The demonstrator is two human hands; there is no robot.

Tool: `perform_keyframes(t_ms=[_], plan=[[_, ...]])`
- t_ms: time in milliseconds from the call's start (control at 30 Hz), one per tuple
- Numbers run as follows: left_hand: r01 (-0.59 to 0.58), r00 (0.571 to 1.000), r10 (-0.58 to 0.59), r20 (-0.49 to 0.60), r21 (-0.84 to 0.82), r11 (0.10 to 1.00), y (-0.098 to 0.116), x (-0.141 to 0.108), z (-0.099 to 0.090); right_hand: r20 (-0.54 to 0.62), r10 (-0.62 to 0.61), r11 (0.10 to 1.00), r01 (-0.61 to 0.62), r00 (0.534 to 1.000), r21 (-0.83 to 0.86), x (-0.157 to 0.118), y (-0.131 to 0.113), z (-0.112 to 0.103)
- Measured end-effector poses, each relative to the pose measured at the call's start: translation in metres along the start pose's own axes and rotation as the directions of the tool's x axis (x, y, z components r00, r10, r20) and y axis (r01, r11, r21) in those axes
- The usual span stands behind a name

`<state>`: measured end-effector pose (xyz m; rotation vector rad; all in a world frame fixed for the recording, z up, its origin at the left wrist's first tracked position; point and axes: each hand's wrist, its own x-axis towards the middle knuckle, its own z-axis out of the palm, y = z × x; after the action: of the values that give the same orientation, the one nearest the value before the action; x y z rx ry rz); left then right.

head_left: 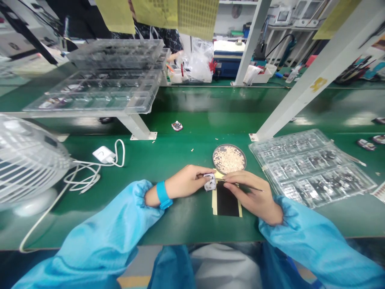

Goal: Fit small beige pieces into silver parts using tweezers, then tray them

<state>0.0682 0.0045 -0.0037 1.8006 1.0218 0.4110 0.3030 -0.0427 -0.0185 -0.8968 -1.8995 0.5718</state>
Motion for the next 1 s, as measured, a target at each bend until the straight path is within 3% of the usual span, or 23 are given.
perform_keyframes(t_ms=[233,667,833,1000], plan=[[0.03,0.994,-0.024,0.105,-0.059,0.998,0.0028,0.0005,-0.01,-0.005,0.084,0.996,-0.084,0.996,0.034,-0.0007,-0.0009,-0.0033],[0.03,0.991,-0.027,0.128,-0.028,0.999,0.0043,-0.0012,-0.0079,0.035,0.124,0.992,-0.124,0.992,0.006,-0.0009,0.0025,-0.0016],[-0.01,0.991,0.023,0.13,-0.1,0.995,0.0057,-0.0013,-0.0083,0.058,0.19,0.979,-0.194,0.98,0.068,-0.0002,0.0036,-0.002],[0.039,0.992,-0.022,0.127,-0.134,0.99,0.0053,-0.0007,-0.0077,0.076,0.229,0.954,-0.239,0.97,0.181,0.0004,0.0042,-0.0039]])
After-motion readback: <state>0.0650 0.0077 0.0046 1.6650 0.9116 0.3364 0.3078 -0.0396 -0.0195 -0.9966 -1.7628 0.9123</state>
